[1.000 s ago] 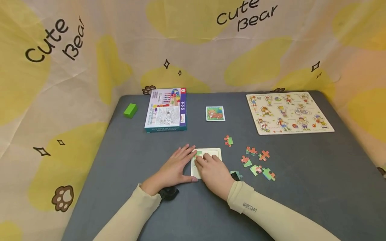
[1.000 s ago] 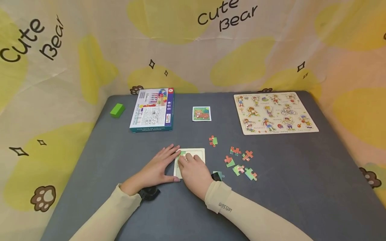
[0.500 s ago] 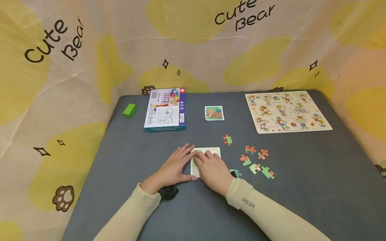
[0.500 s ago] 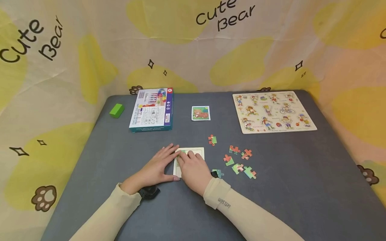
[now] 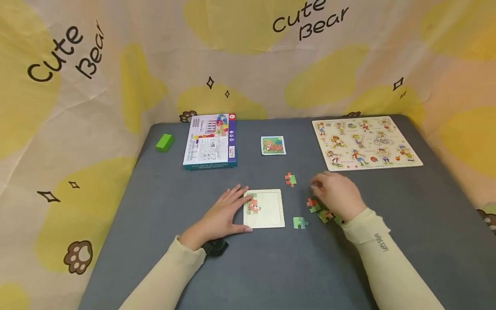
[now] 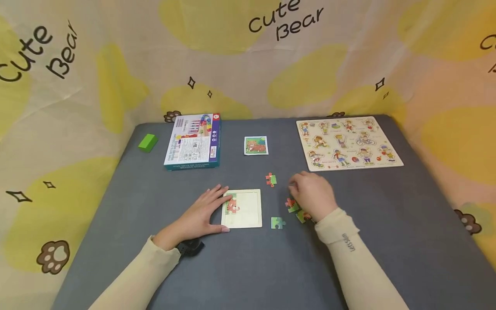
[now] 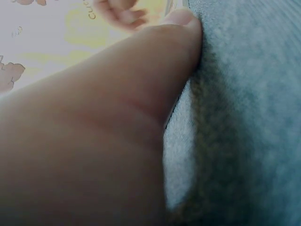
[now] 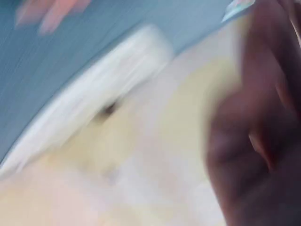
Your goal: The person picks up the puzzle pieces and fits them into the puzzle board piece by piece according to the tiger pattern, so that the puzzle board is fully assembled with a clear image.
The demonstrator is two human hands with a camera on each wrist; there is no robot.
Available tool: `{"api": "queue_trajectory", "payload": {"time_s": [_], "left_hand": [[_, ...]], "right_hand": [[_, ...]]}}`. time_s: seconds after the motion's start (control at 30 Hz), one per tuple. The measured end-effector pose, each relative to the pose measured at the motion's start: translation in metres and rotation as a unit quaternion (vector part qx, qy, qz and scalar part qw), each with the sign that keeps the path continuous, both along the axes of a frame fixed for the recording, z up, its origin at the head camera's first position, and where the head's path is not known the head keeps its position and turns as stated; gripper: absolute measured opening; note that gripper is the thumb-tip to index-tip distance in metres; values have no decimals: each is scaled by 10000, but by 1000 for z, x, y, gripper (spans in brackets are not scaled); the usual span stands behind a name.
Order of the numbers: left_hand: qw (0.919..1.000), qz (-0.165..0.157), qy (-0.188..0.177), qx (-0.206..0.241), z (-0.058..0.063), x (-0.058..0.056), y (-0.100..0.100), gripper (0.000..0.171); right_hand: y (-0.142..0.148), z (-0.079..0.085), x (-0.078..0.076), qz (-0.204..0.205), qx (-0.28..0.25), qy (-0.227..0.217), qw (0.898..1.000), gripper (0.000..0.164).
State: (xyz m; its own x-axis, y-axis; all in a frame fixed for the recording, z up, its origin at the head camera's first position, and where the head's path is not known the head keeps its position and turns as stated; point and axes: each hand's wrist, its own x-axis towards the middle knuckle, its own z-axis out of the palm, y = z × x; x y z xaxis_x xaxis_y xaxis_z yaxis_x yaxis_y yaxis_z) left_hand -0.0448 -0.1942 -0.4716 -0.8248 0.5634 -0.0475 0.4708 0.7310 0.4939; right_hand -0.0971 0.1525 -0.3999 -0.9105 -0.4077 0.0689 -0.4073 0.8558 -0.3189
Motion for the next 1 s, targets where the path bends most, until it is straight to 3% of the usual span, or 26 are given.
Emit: {"api": "queue_trajectory", "payload": {"time_s": [0.13,0.27,0.4,0.57,0.7,0.87,1.0], "left_hand": [[9999,41,-109,29,1,2,-1,96],[9999,36,-59,88,-1,1,1,96],[9999,31,-82,56,-2,1,1,96],[9999,29,-87,70,-2,1,1,96],[9999,74,-75,105,-1,2,0,96],[9999,57,-65,82,-1,2,-1,96],[10000,10,-69,64,-2,0,1,96]], "right_hand": [[51,-3,-12,-328,595,-1366,9883,35],[77,-11,-13,-363,278,-2021,9783,34],[80,-18,-9,-293,-120,-2043,9784,26],[70,-21,-8,-201,-284,-1815,9828,33],[61,-22,-14,-92,-438,-1875,9813,32],[60,-8,-20,67,-732,-2056,9759,27],[52,7,-21,140,-1301,-2046,9701,18]]}}
